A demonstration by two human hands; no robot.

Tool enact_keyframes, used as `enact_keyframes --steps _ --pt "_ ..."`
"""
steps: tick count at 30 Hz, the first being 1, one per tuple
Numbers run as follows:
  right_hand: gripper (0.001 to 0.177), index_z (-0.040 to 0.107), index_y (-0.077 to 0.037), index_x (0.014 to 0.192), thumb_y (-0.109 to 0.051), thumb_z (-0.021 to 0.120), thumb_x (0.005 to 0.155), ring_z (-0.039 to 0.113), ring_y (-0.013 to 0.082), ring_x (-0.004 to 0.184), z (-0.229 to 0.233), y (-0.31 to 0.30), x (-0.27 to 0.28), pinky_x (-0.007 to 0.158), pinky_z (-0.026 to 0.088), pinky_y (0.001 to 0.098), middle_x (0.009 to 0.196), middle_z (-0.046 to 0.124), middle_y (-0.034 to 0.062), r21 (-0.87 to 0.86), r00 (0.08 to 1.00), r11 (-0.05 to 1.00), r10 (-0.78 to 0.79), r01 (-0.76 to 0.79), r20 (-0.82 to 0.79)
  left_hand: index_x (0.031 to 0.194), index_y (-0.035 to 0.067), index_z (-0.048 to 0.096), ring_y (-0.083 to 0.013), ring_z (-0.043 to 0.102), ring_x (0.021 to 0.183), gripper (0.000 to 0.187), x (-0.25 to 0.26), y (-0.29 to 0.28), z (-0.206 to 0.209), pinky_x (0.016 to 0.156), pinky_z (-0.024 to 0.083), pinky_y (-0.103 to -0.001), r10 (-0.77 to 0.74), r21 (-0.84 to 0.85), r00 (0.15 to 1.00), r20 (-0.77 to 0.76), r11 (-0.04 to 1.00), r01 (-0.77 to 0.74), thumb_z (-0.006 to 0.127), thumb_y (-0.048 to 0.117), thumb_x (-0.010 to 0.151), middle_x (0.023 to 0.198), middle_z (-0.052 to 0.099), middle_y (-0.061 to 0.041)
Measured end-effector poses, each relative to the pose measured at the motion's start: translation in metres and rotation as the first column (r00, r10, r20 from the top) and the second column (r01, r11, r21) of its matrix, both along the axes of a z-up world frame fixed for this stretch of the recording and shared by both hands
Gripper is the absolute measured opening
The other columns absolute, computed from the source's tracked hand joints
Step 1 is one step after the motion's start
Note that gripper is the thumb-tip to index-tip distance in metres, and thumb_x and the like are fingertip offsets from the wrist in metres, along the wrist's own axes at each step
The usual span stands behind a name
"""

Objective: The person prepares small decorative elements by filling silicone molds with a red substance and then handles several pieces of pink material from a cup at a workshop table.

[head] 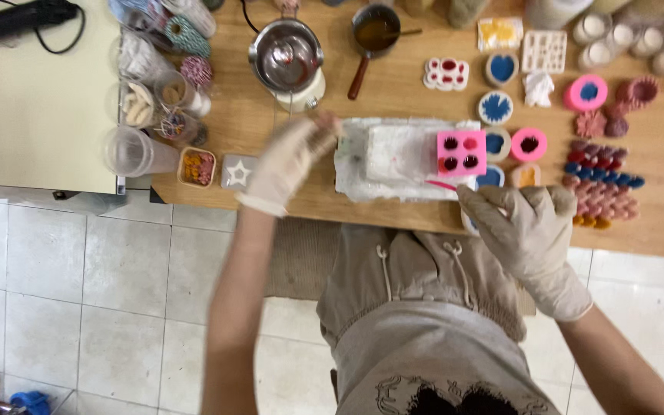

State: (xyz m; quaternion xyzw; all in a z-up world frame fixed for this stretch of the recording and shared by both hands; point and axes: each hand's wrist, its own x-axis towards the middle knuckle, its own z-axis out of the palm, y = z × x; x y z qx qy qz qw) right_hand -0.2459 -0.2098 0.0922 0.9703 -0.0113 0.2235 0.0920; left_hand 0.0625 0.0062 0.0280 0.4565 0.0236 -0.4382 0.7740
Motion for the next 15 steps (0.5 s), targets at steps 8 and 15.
enact_keyframes --steps 8,15 --pt "0.044 0.078 -0.025 0.127 -0.016 0.081 0.084 0.054 0.0189 0.097 -0.005 -0.008 0.000 0.091 0.036 0.0409 0.109 0.065 -0.0076 0.099 0.998 0.993 -0.061 0.061 0.004 0.114 0.001 0.064 -0.0246 0.068 0.097 0.042 0.179 -0.045 -0.041 0.089 0.057 -0.038 -0.102 0.370 0.980 0.174 0.929 0.031 0.053 0.041 0.106 0.108 0.069 -0.014" --pt "0.037 0.079 -0.026 0.123 -0.021 0.086 0.087 0.053 0.0200 0.092 -0.012 -0.020 -0.011 0.093 0.036 0.0406 0.104 0.064 -0.0084 0.143 0.984 0.974 -0.177 0.174 0.013 0.113 0.002 0.066 -0.0244 0.068 0.090 0.049 0.224 -0.072 -0.063 0.084 0.054 -0.040 -0.436 0.833 0.882 0.179 0.545 0.100 0.053 0.048 0.100 0.105 0.073 -0.012"
